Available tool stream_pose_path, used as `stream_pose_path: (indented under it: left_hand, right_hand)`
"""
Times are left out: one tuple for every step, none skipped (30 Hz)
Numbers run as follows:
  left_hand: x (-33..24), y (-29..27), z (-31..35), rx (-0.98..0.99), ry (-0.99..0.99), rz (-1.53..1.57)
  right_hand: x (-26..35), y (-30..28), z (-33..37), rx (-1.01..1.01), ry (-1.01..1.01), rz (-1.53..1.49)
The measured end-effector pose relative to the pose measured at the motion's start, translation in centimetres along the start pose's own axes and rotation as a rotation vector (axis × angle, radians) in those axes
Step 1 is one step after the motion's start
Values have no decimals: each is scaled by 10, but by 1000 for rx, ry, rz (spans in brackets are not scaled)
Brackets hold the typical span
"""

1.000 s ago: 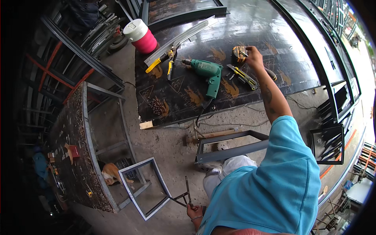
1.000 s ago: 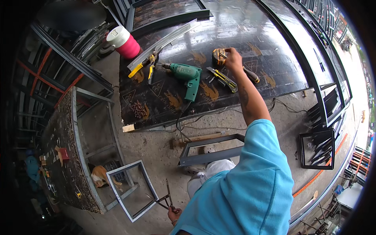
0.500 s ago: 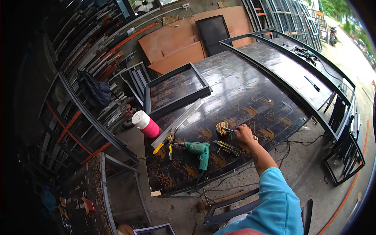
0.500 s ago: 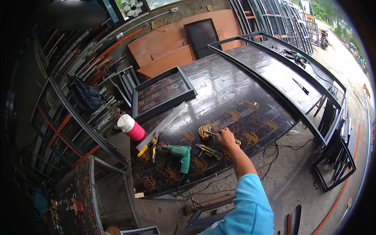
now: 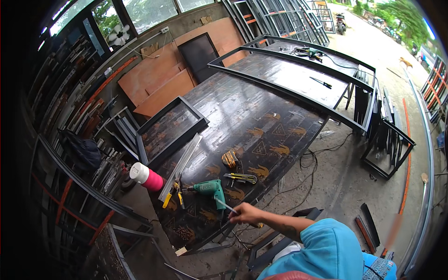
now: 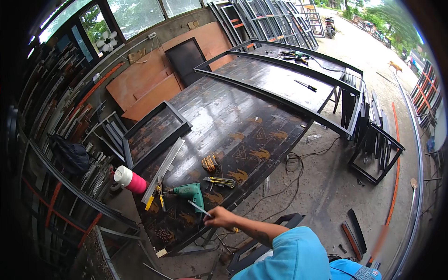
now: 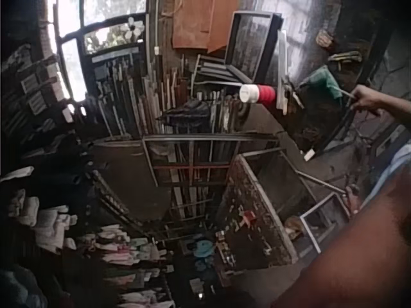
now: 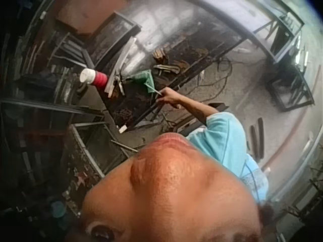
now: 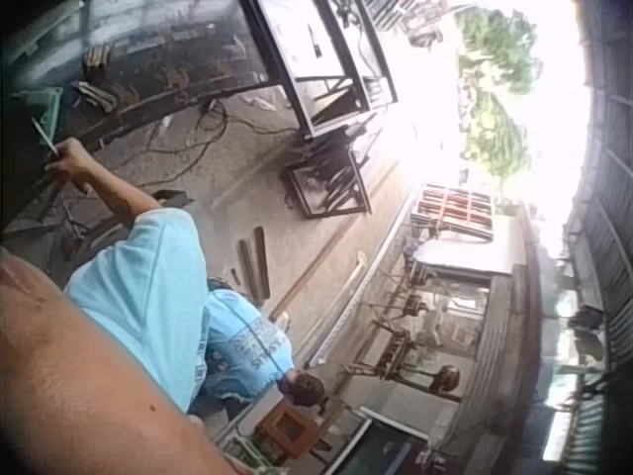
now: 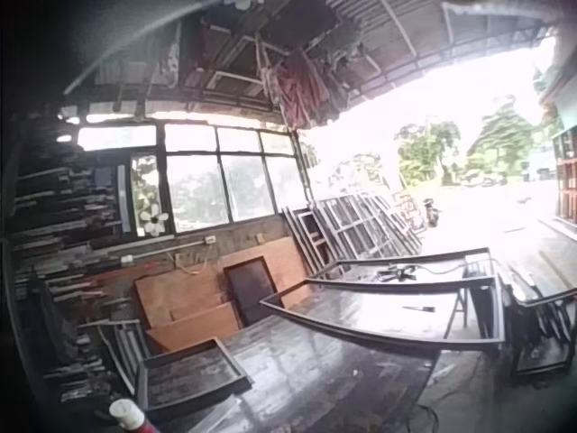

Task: The recorder is assembling and drilling metal window frame components in a workshop environment.

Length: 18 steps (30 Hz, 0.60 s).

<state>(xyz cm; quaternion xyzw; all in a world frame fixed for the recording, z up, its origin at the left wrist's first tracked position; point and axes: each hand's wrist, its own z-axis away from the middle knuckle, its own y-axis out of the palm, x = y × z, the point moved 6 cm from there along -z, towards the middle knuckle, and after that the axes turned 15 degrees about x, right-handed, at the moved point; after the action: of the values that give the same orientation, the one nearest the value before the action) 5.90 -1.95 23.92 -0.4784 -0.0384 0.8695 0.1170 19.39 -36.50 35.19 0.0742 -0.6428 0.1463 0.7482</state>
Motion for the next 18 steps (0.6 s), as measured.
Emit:
stream_pose_path:
  left_hand:
    - [-2,-2,1,6,-17,23]
    - [-4,-7,3,20,-34,37]
    - [-6,-18,15,14,-55,53]
    - [-8,-29,31,6,-76,71]
    - [-5,-38,31,21,-83,57]
    - [-2,-41,20,37,39,128]
    - [4,-41,10,49,158,207]
    - [8,-44,5,60,280,289]
    - [15,-51,1,71,275,293]
    - [16,-58,-3,127,318,274]
    - [16,-67,-4,183,364,253]
    - [12,-73,-1,245,352,279]
    - [9,-81,4,255,352,280]
    - [2,-88,9,264,382,277]
    - [-3,-96,16,269,411,273]
    - [1,-102,16,280,388,291]
    - [3,-107,16,286,385,288]
    - [4,-112,18,303,389,293]
  right_hand:
    - [-3,45,8,102,78,-56]
    - [-1,84,18,179,95,-37]
    - [2,123,24,275,107,-23]
    - [9,149,27,300,48,151]
    - [14,179,30,313,-6,320]
    - [2,204,26,331,-7,330]
    - [-9,225,23,331,7,324]
    - [-17,240,20,308,-10,439]
    - [-18,253,20,278,-27,557]
    - [-4,260,25,243,-13,581]
    - [9,268,28,241,-8,588]
    - [22,272,33,210,-2,615]
    - [32,282,38,188,4,638]
    - [42,290,41,161,-4,651]
    - [47,300,44,154,-1,652]
    - [49,309,46,156,41,648]
    - [52,315,50,158,81,643]
    - [70,322,60,152,49,634]
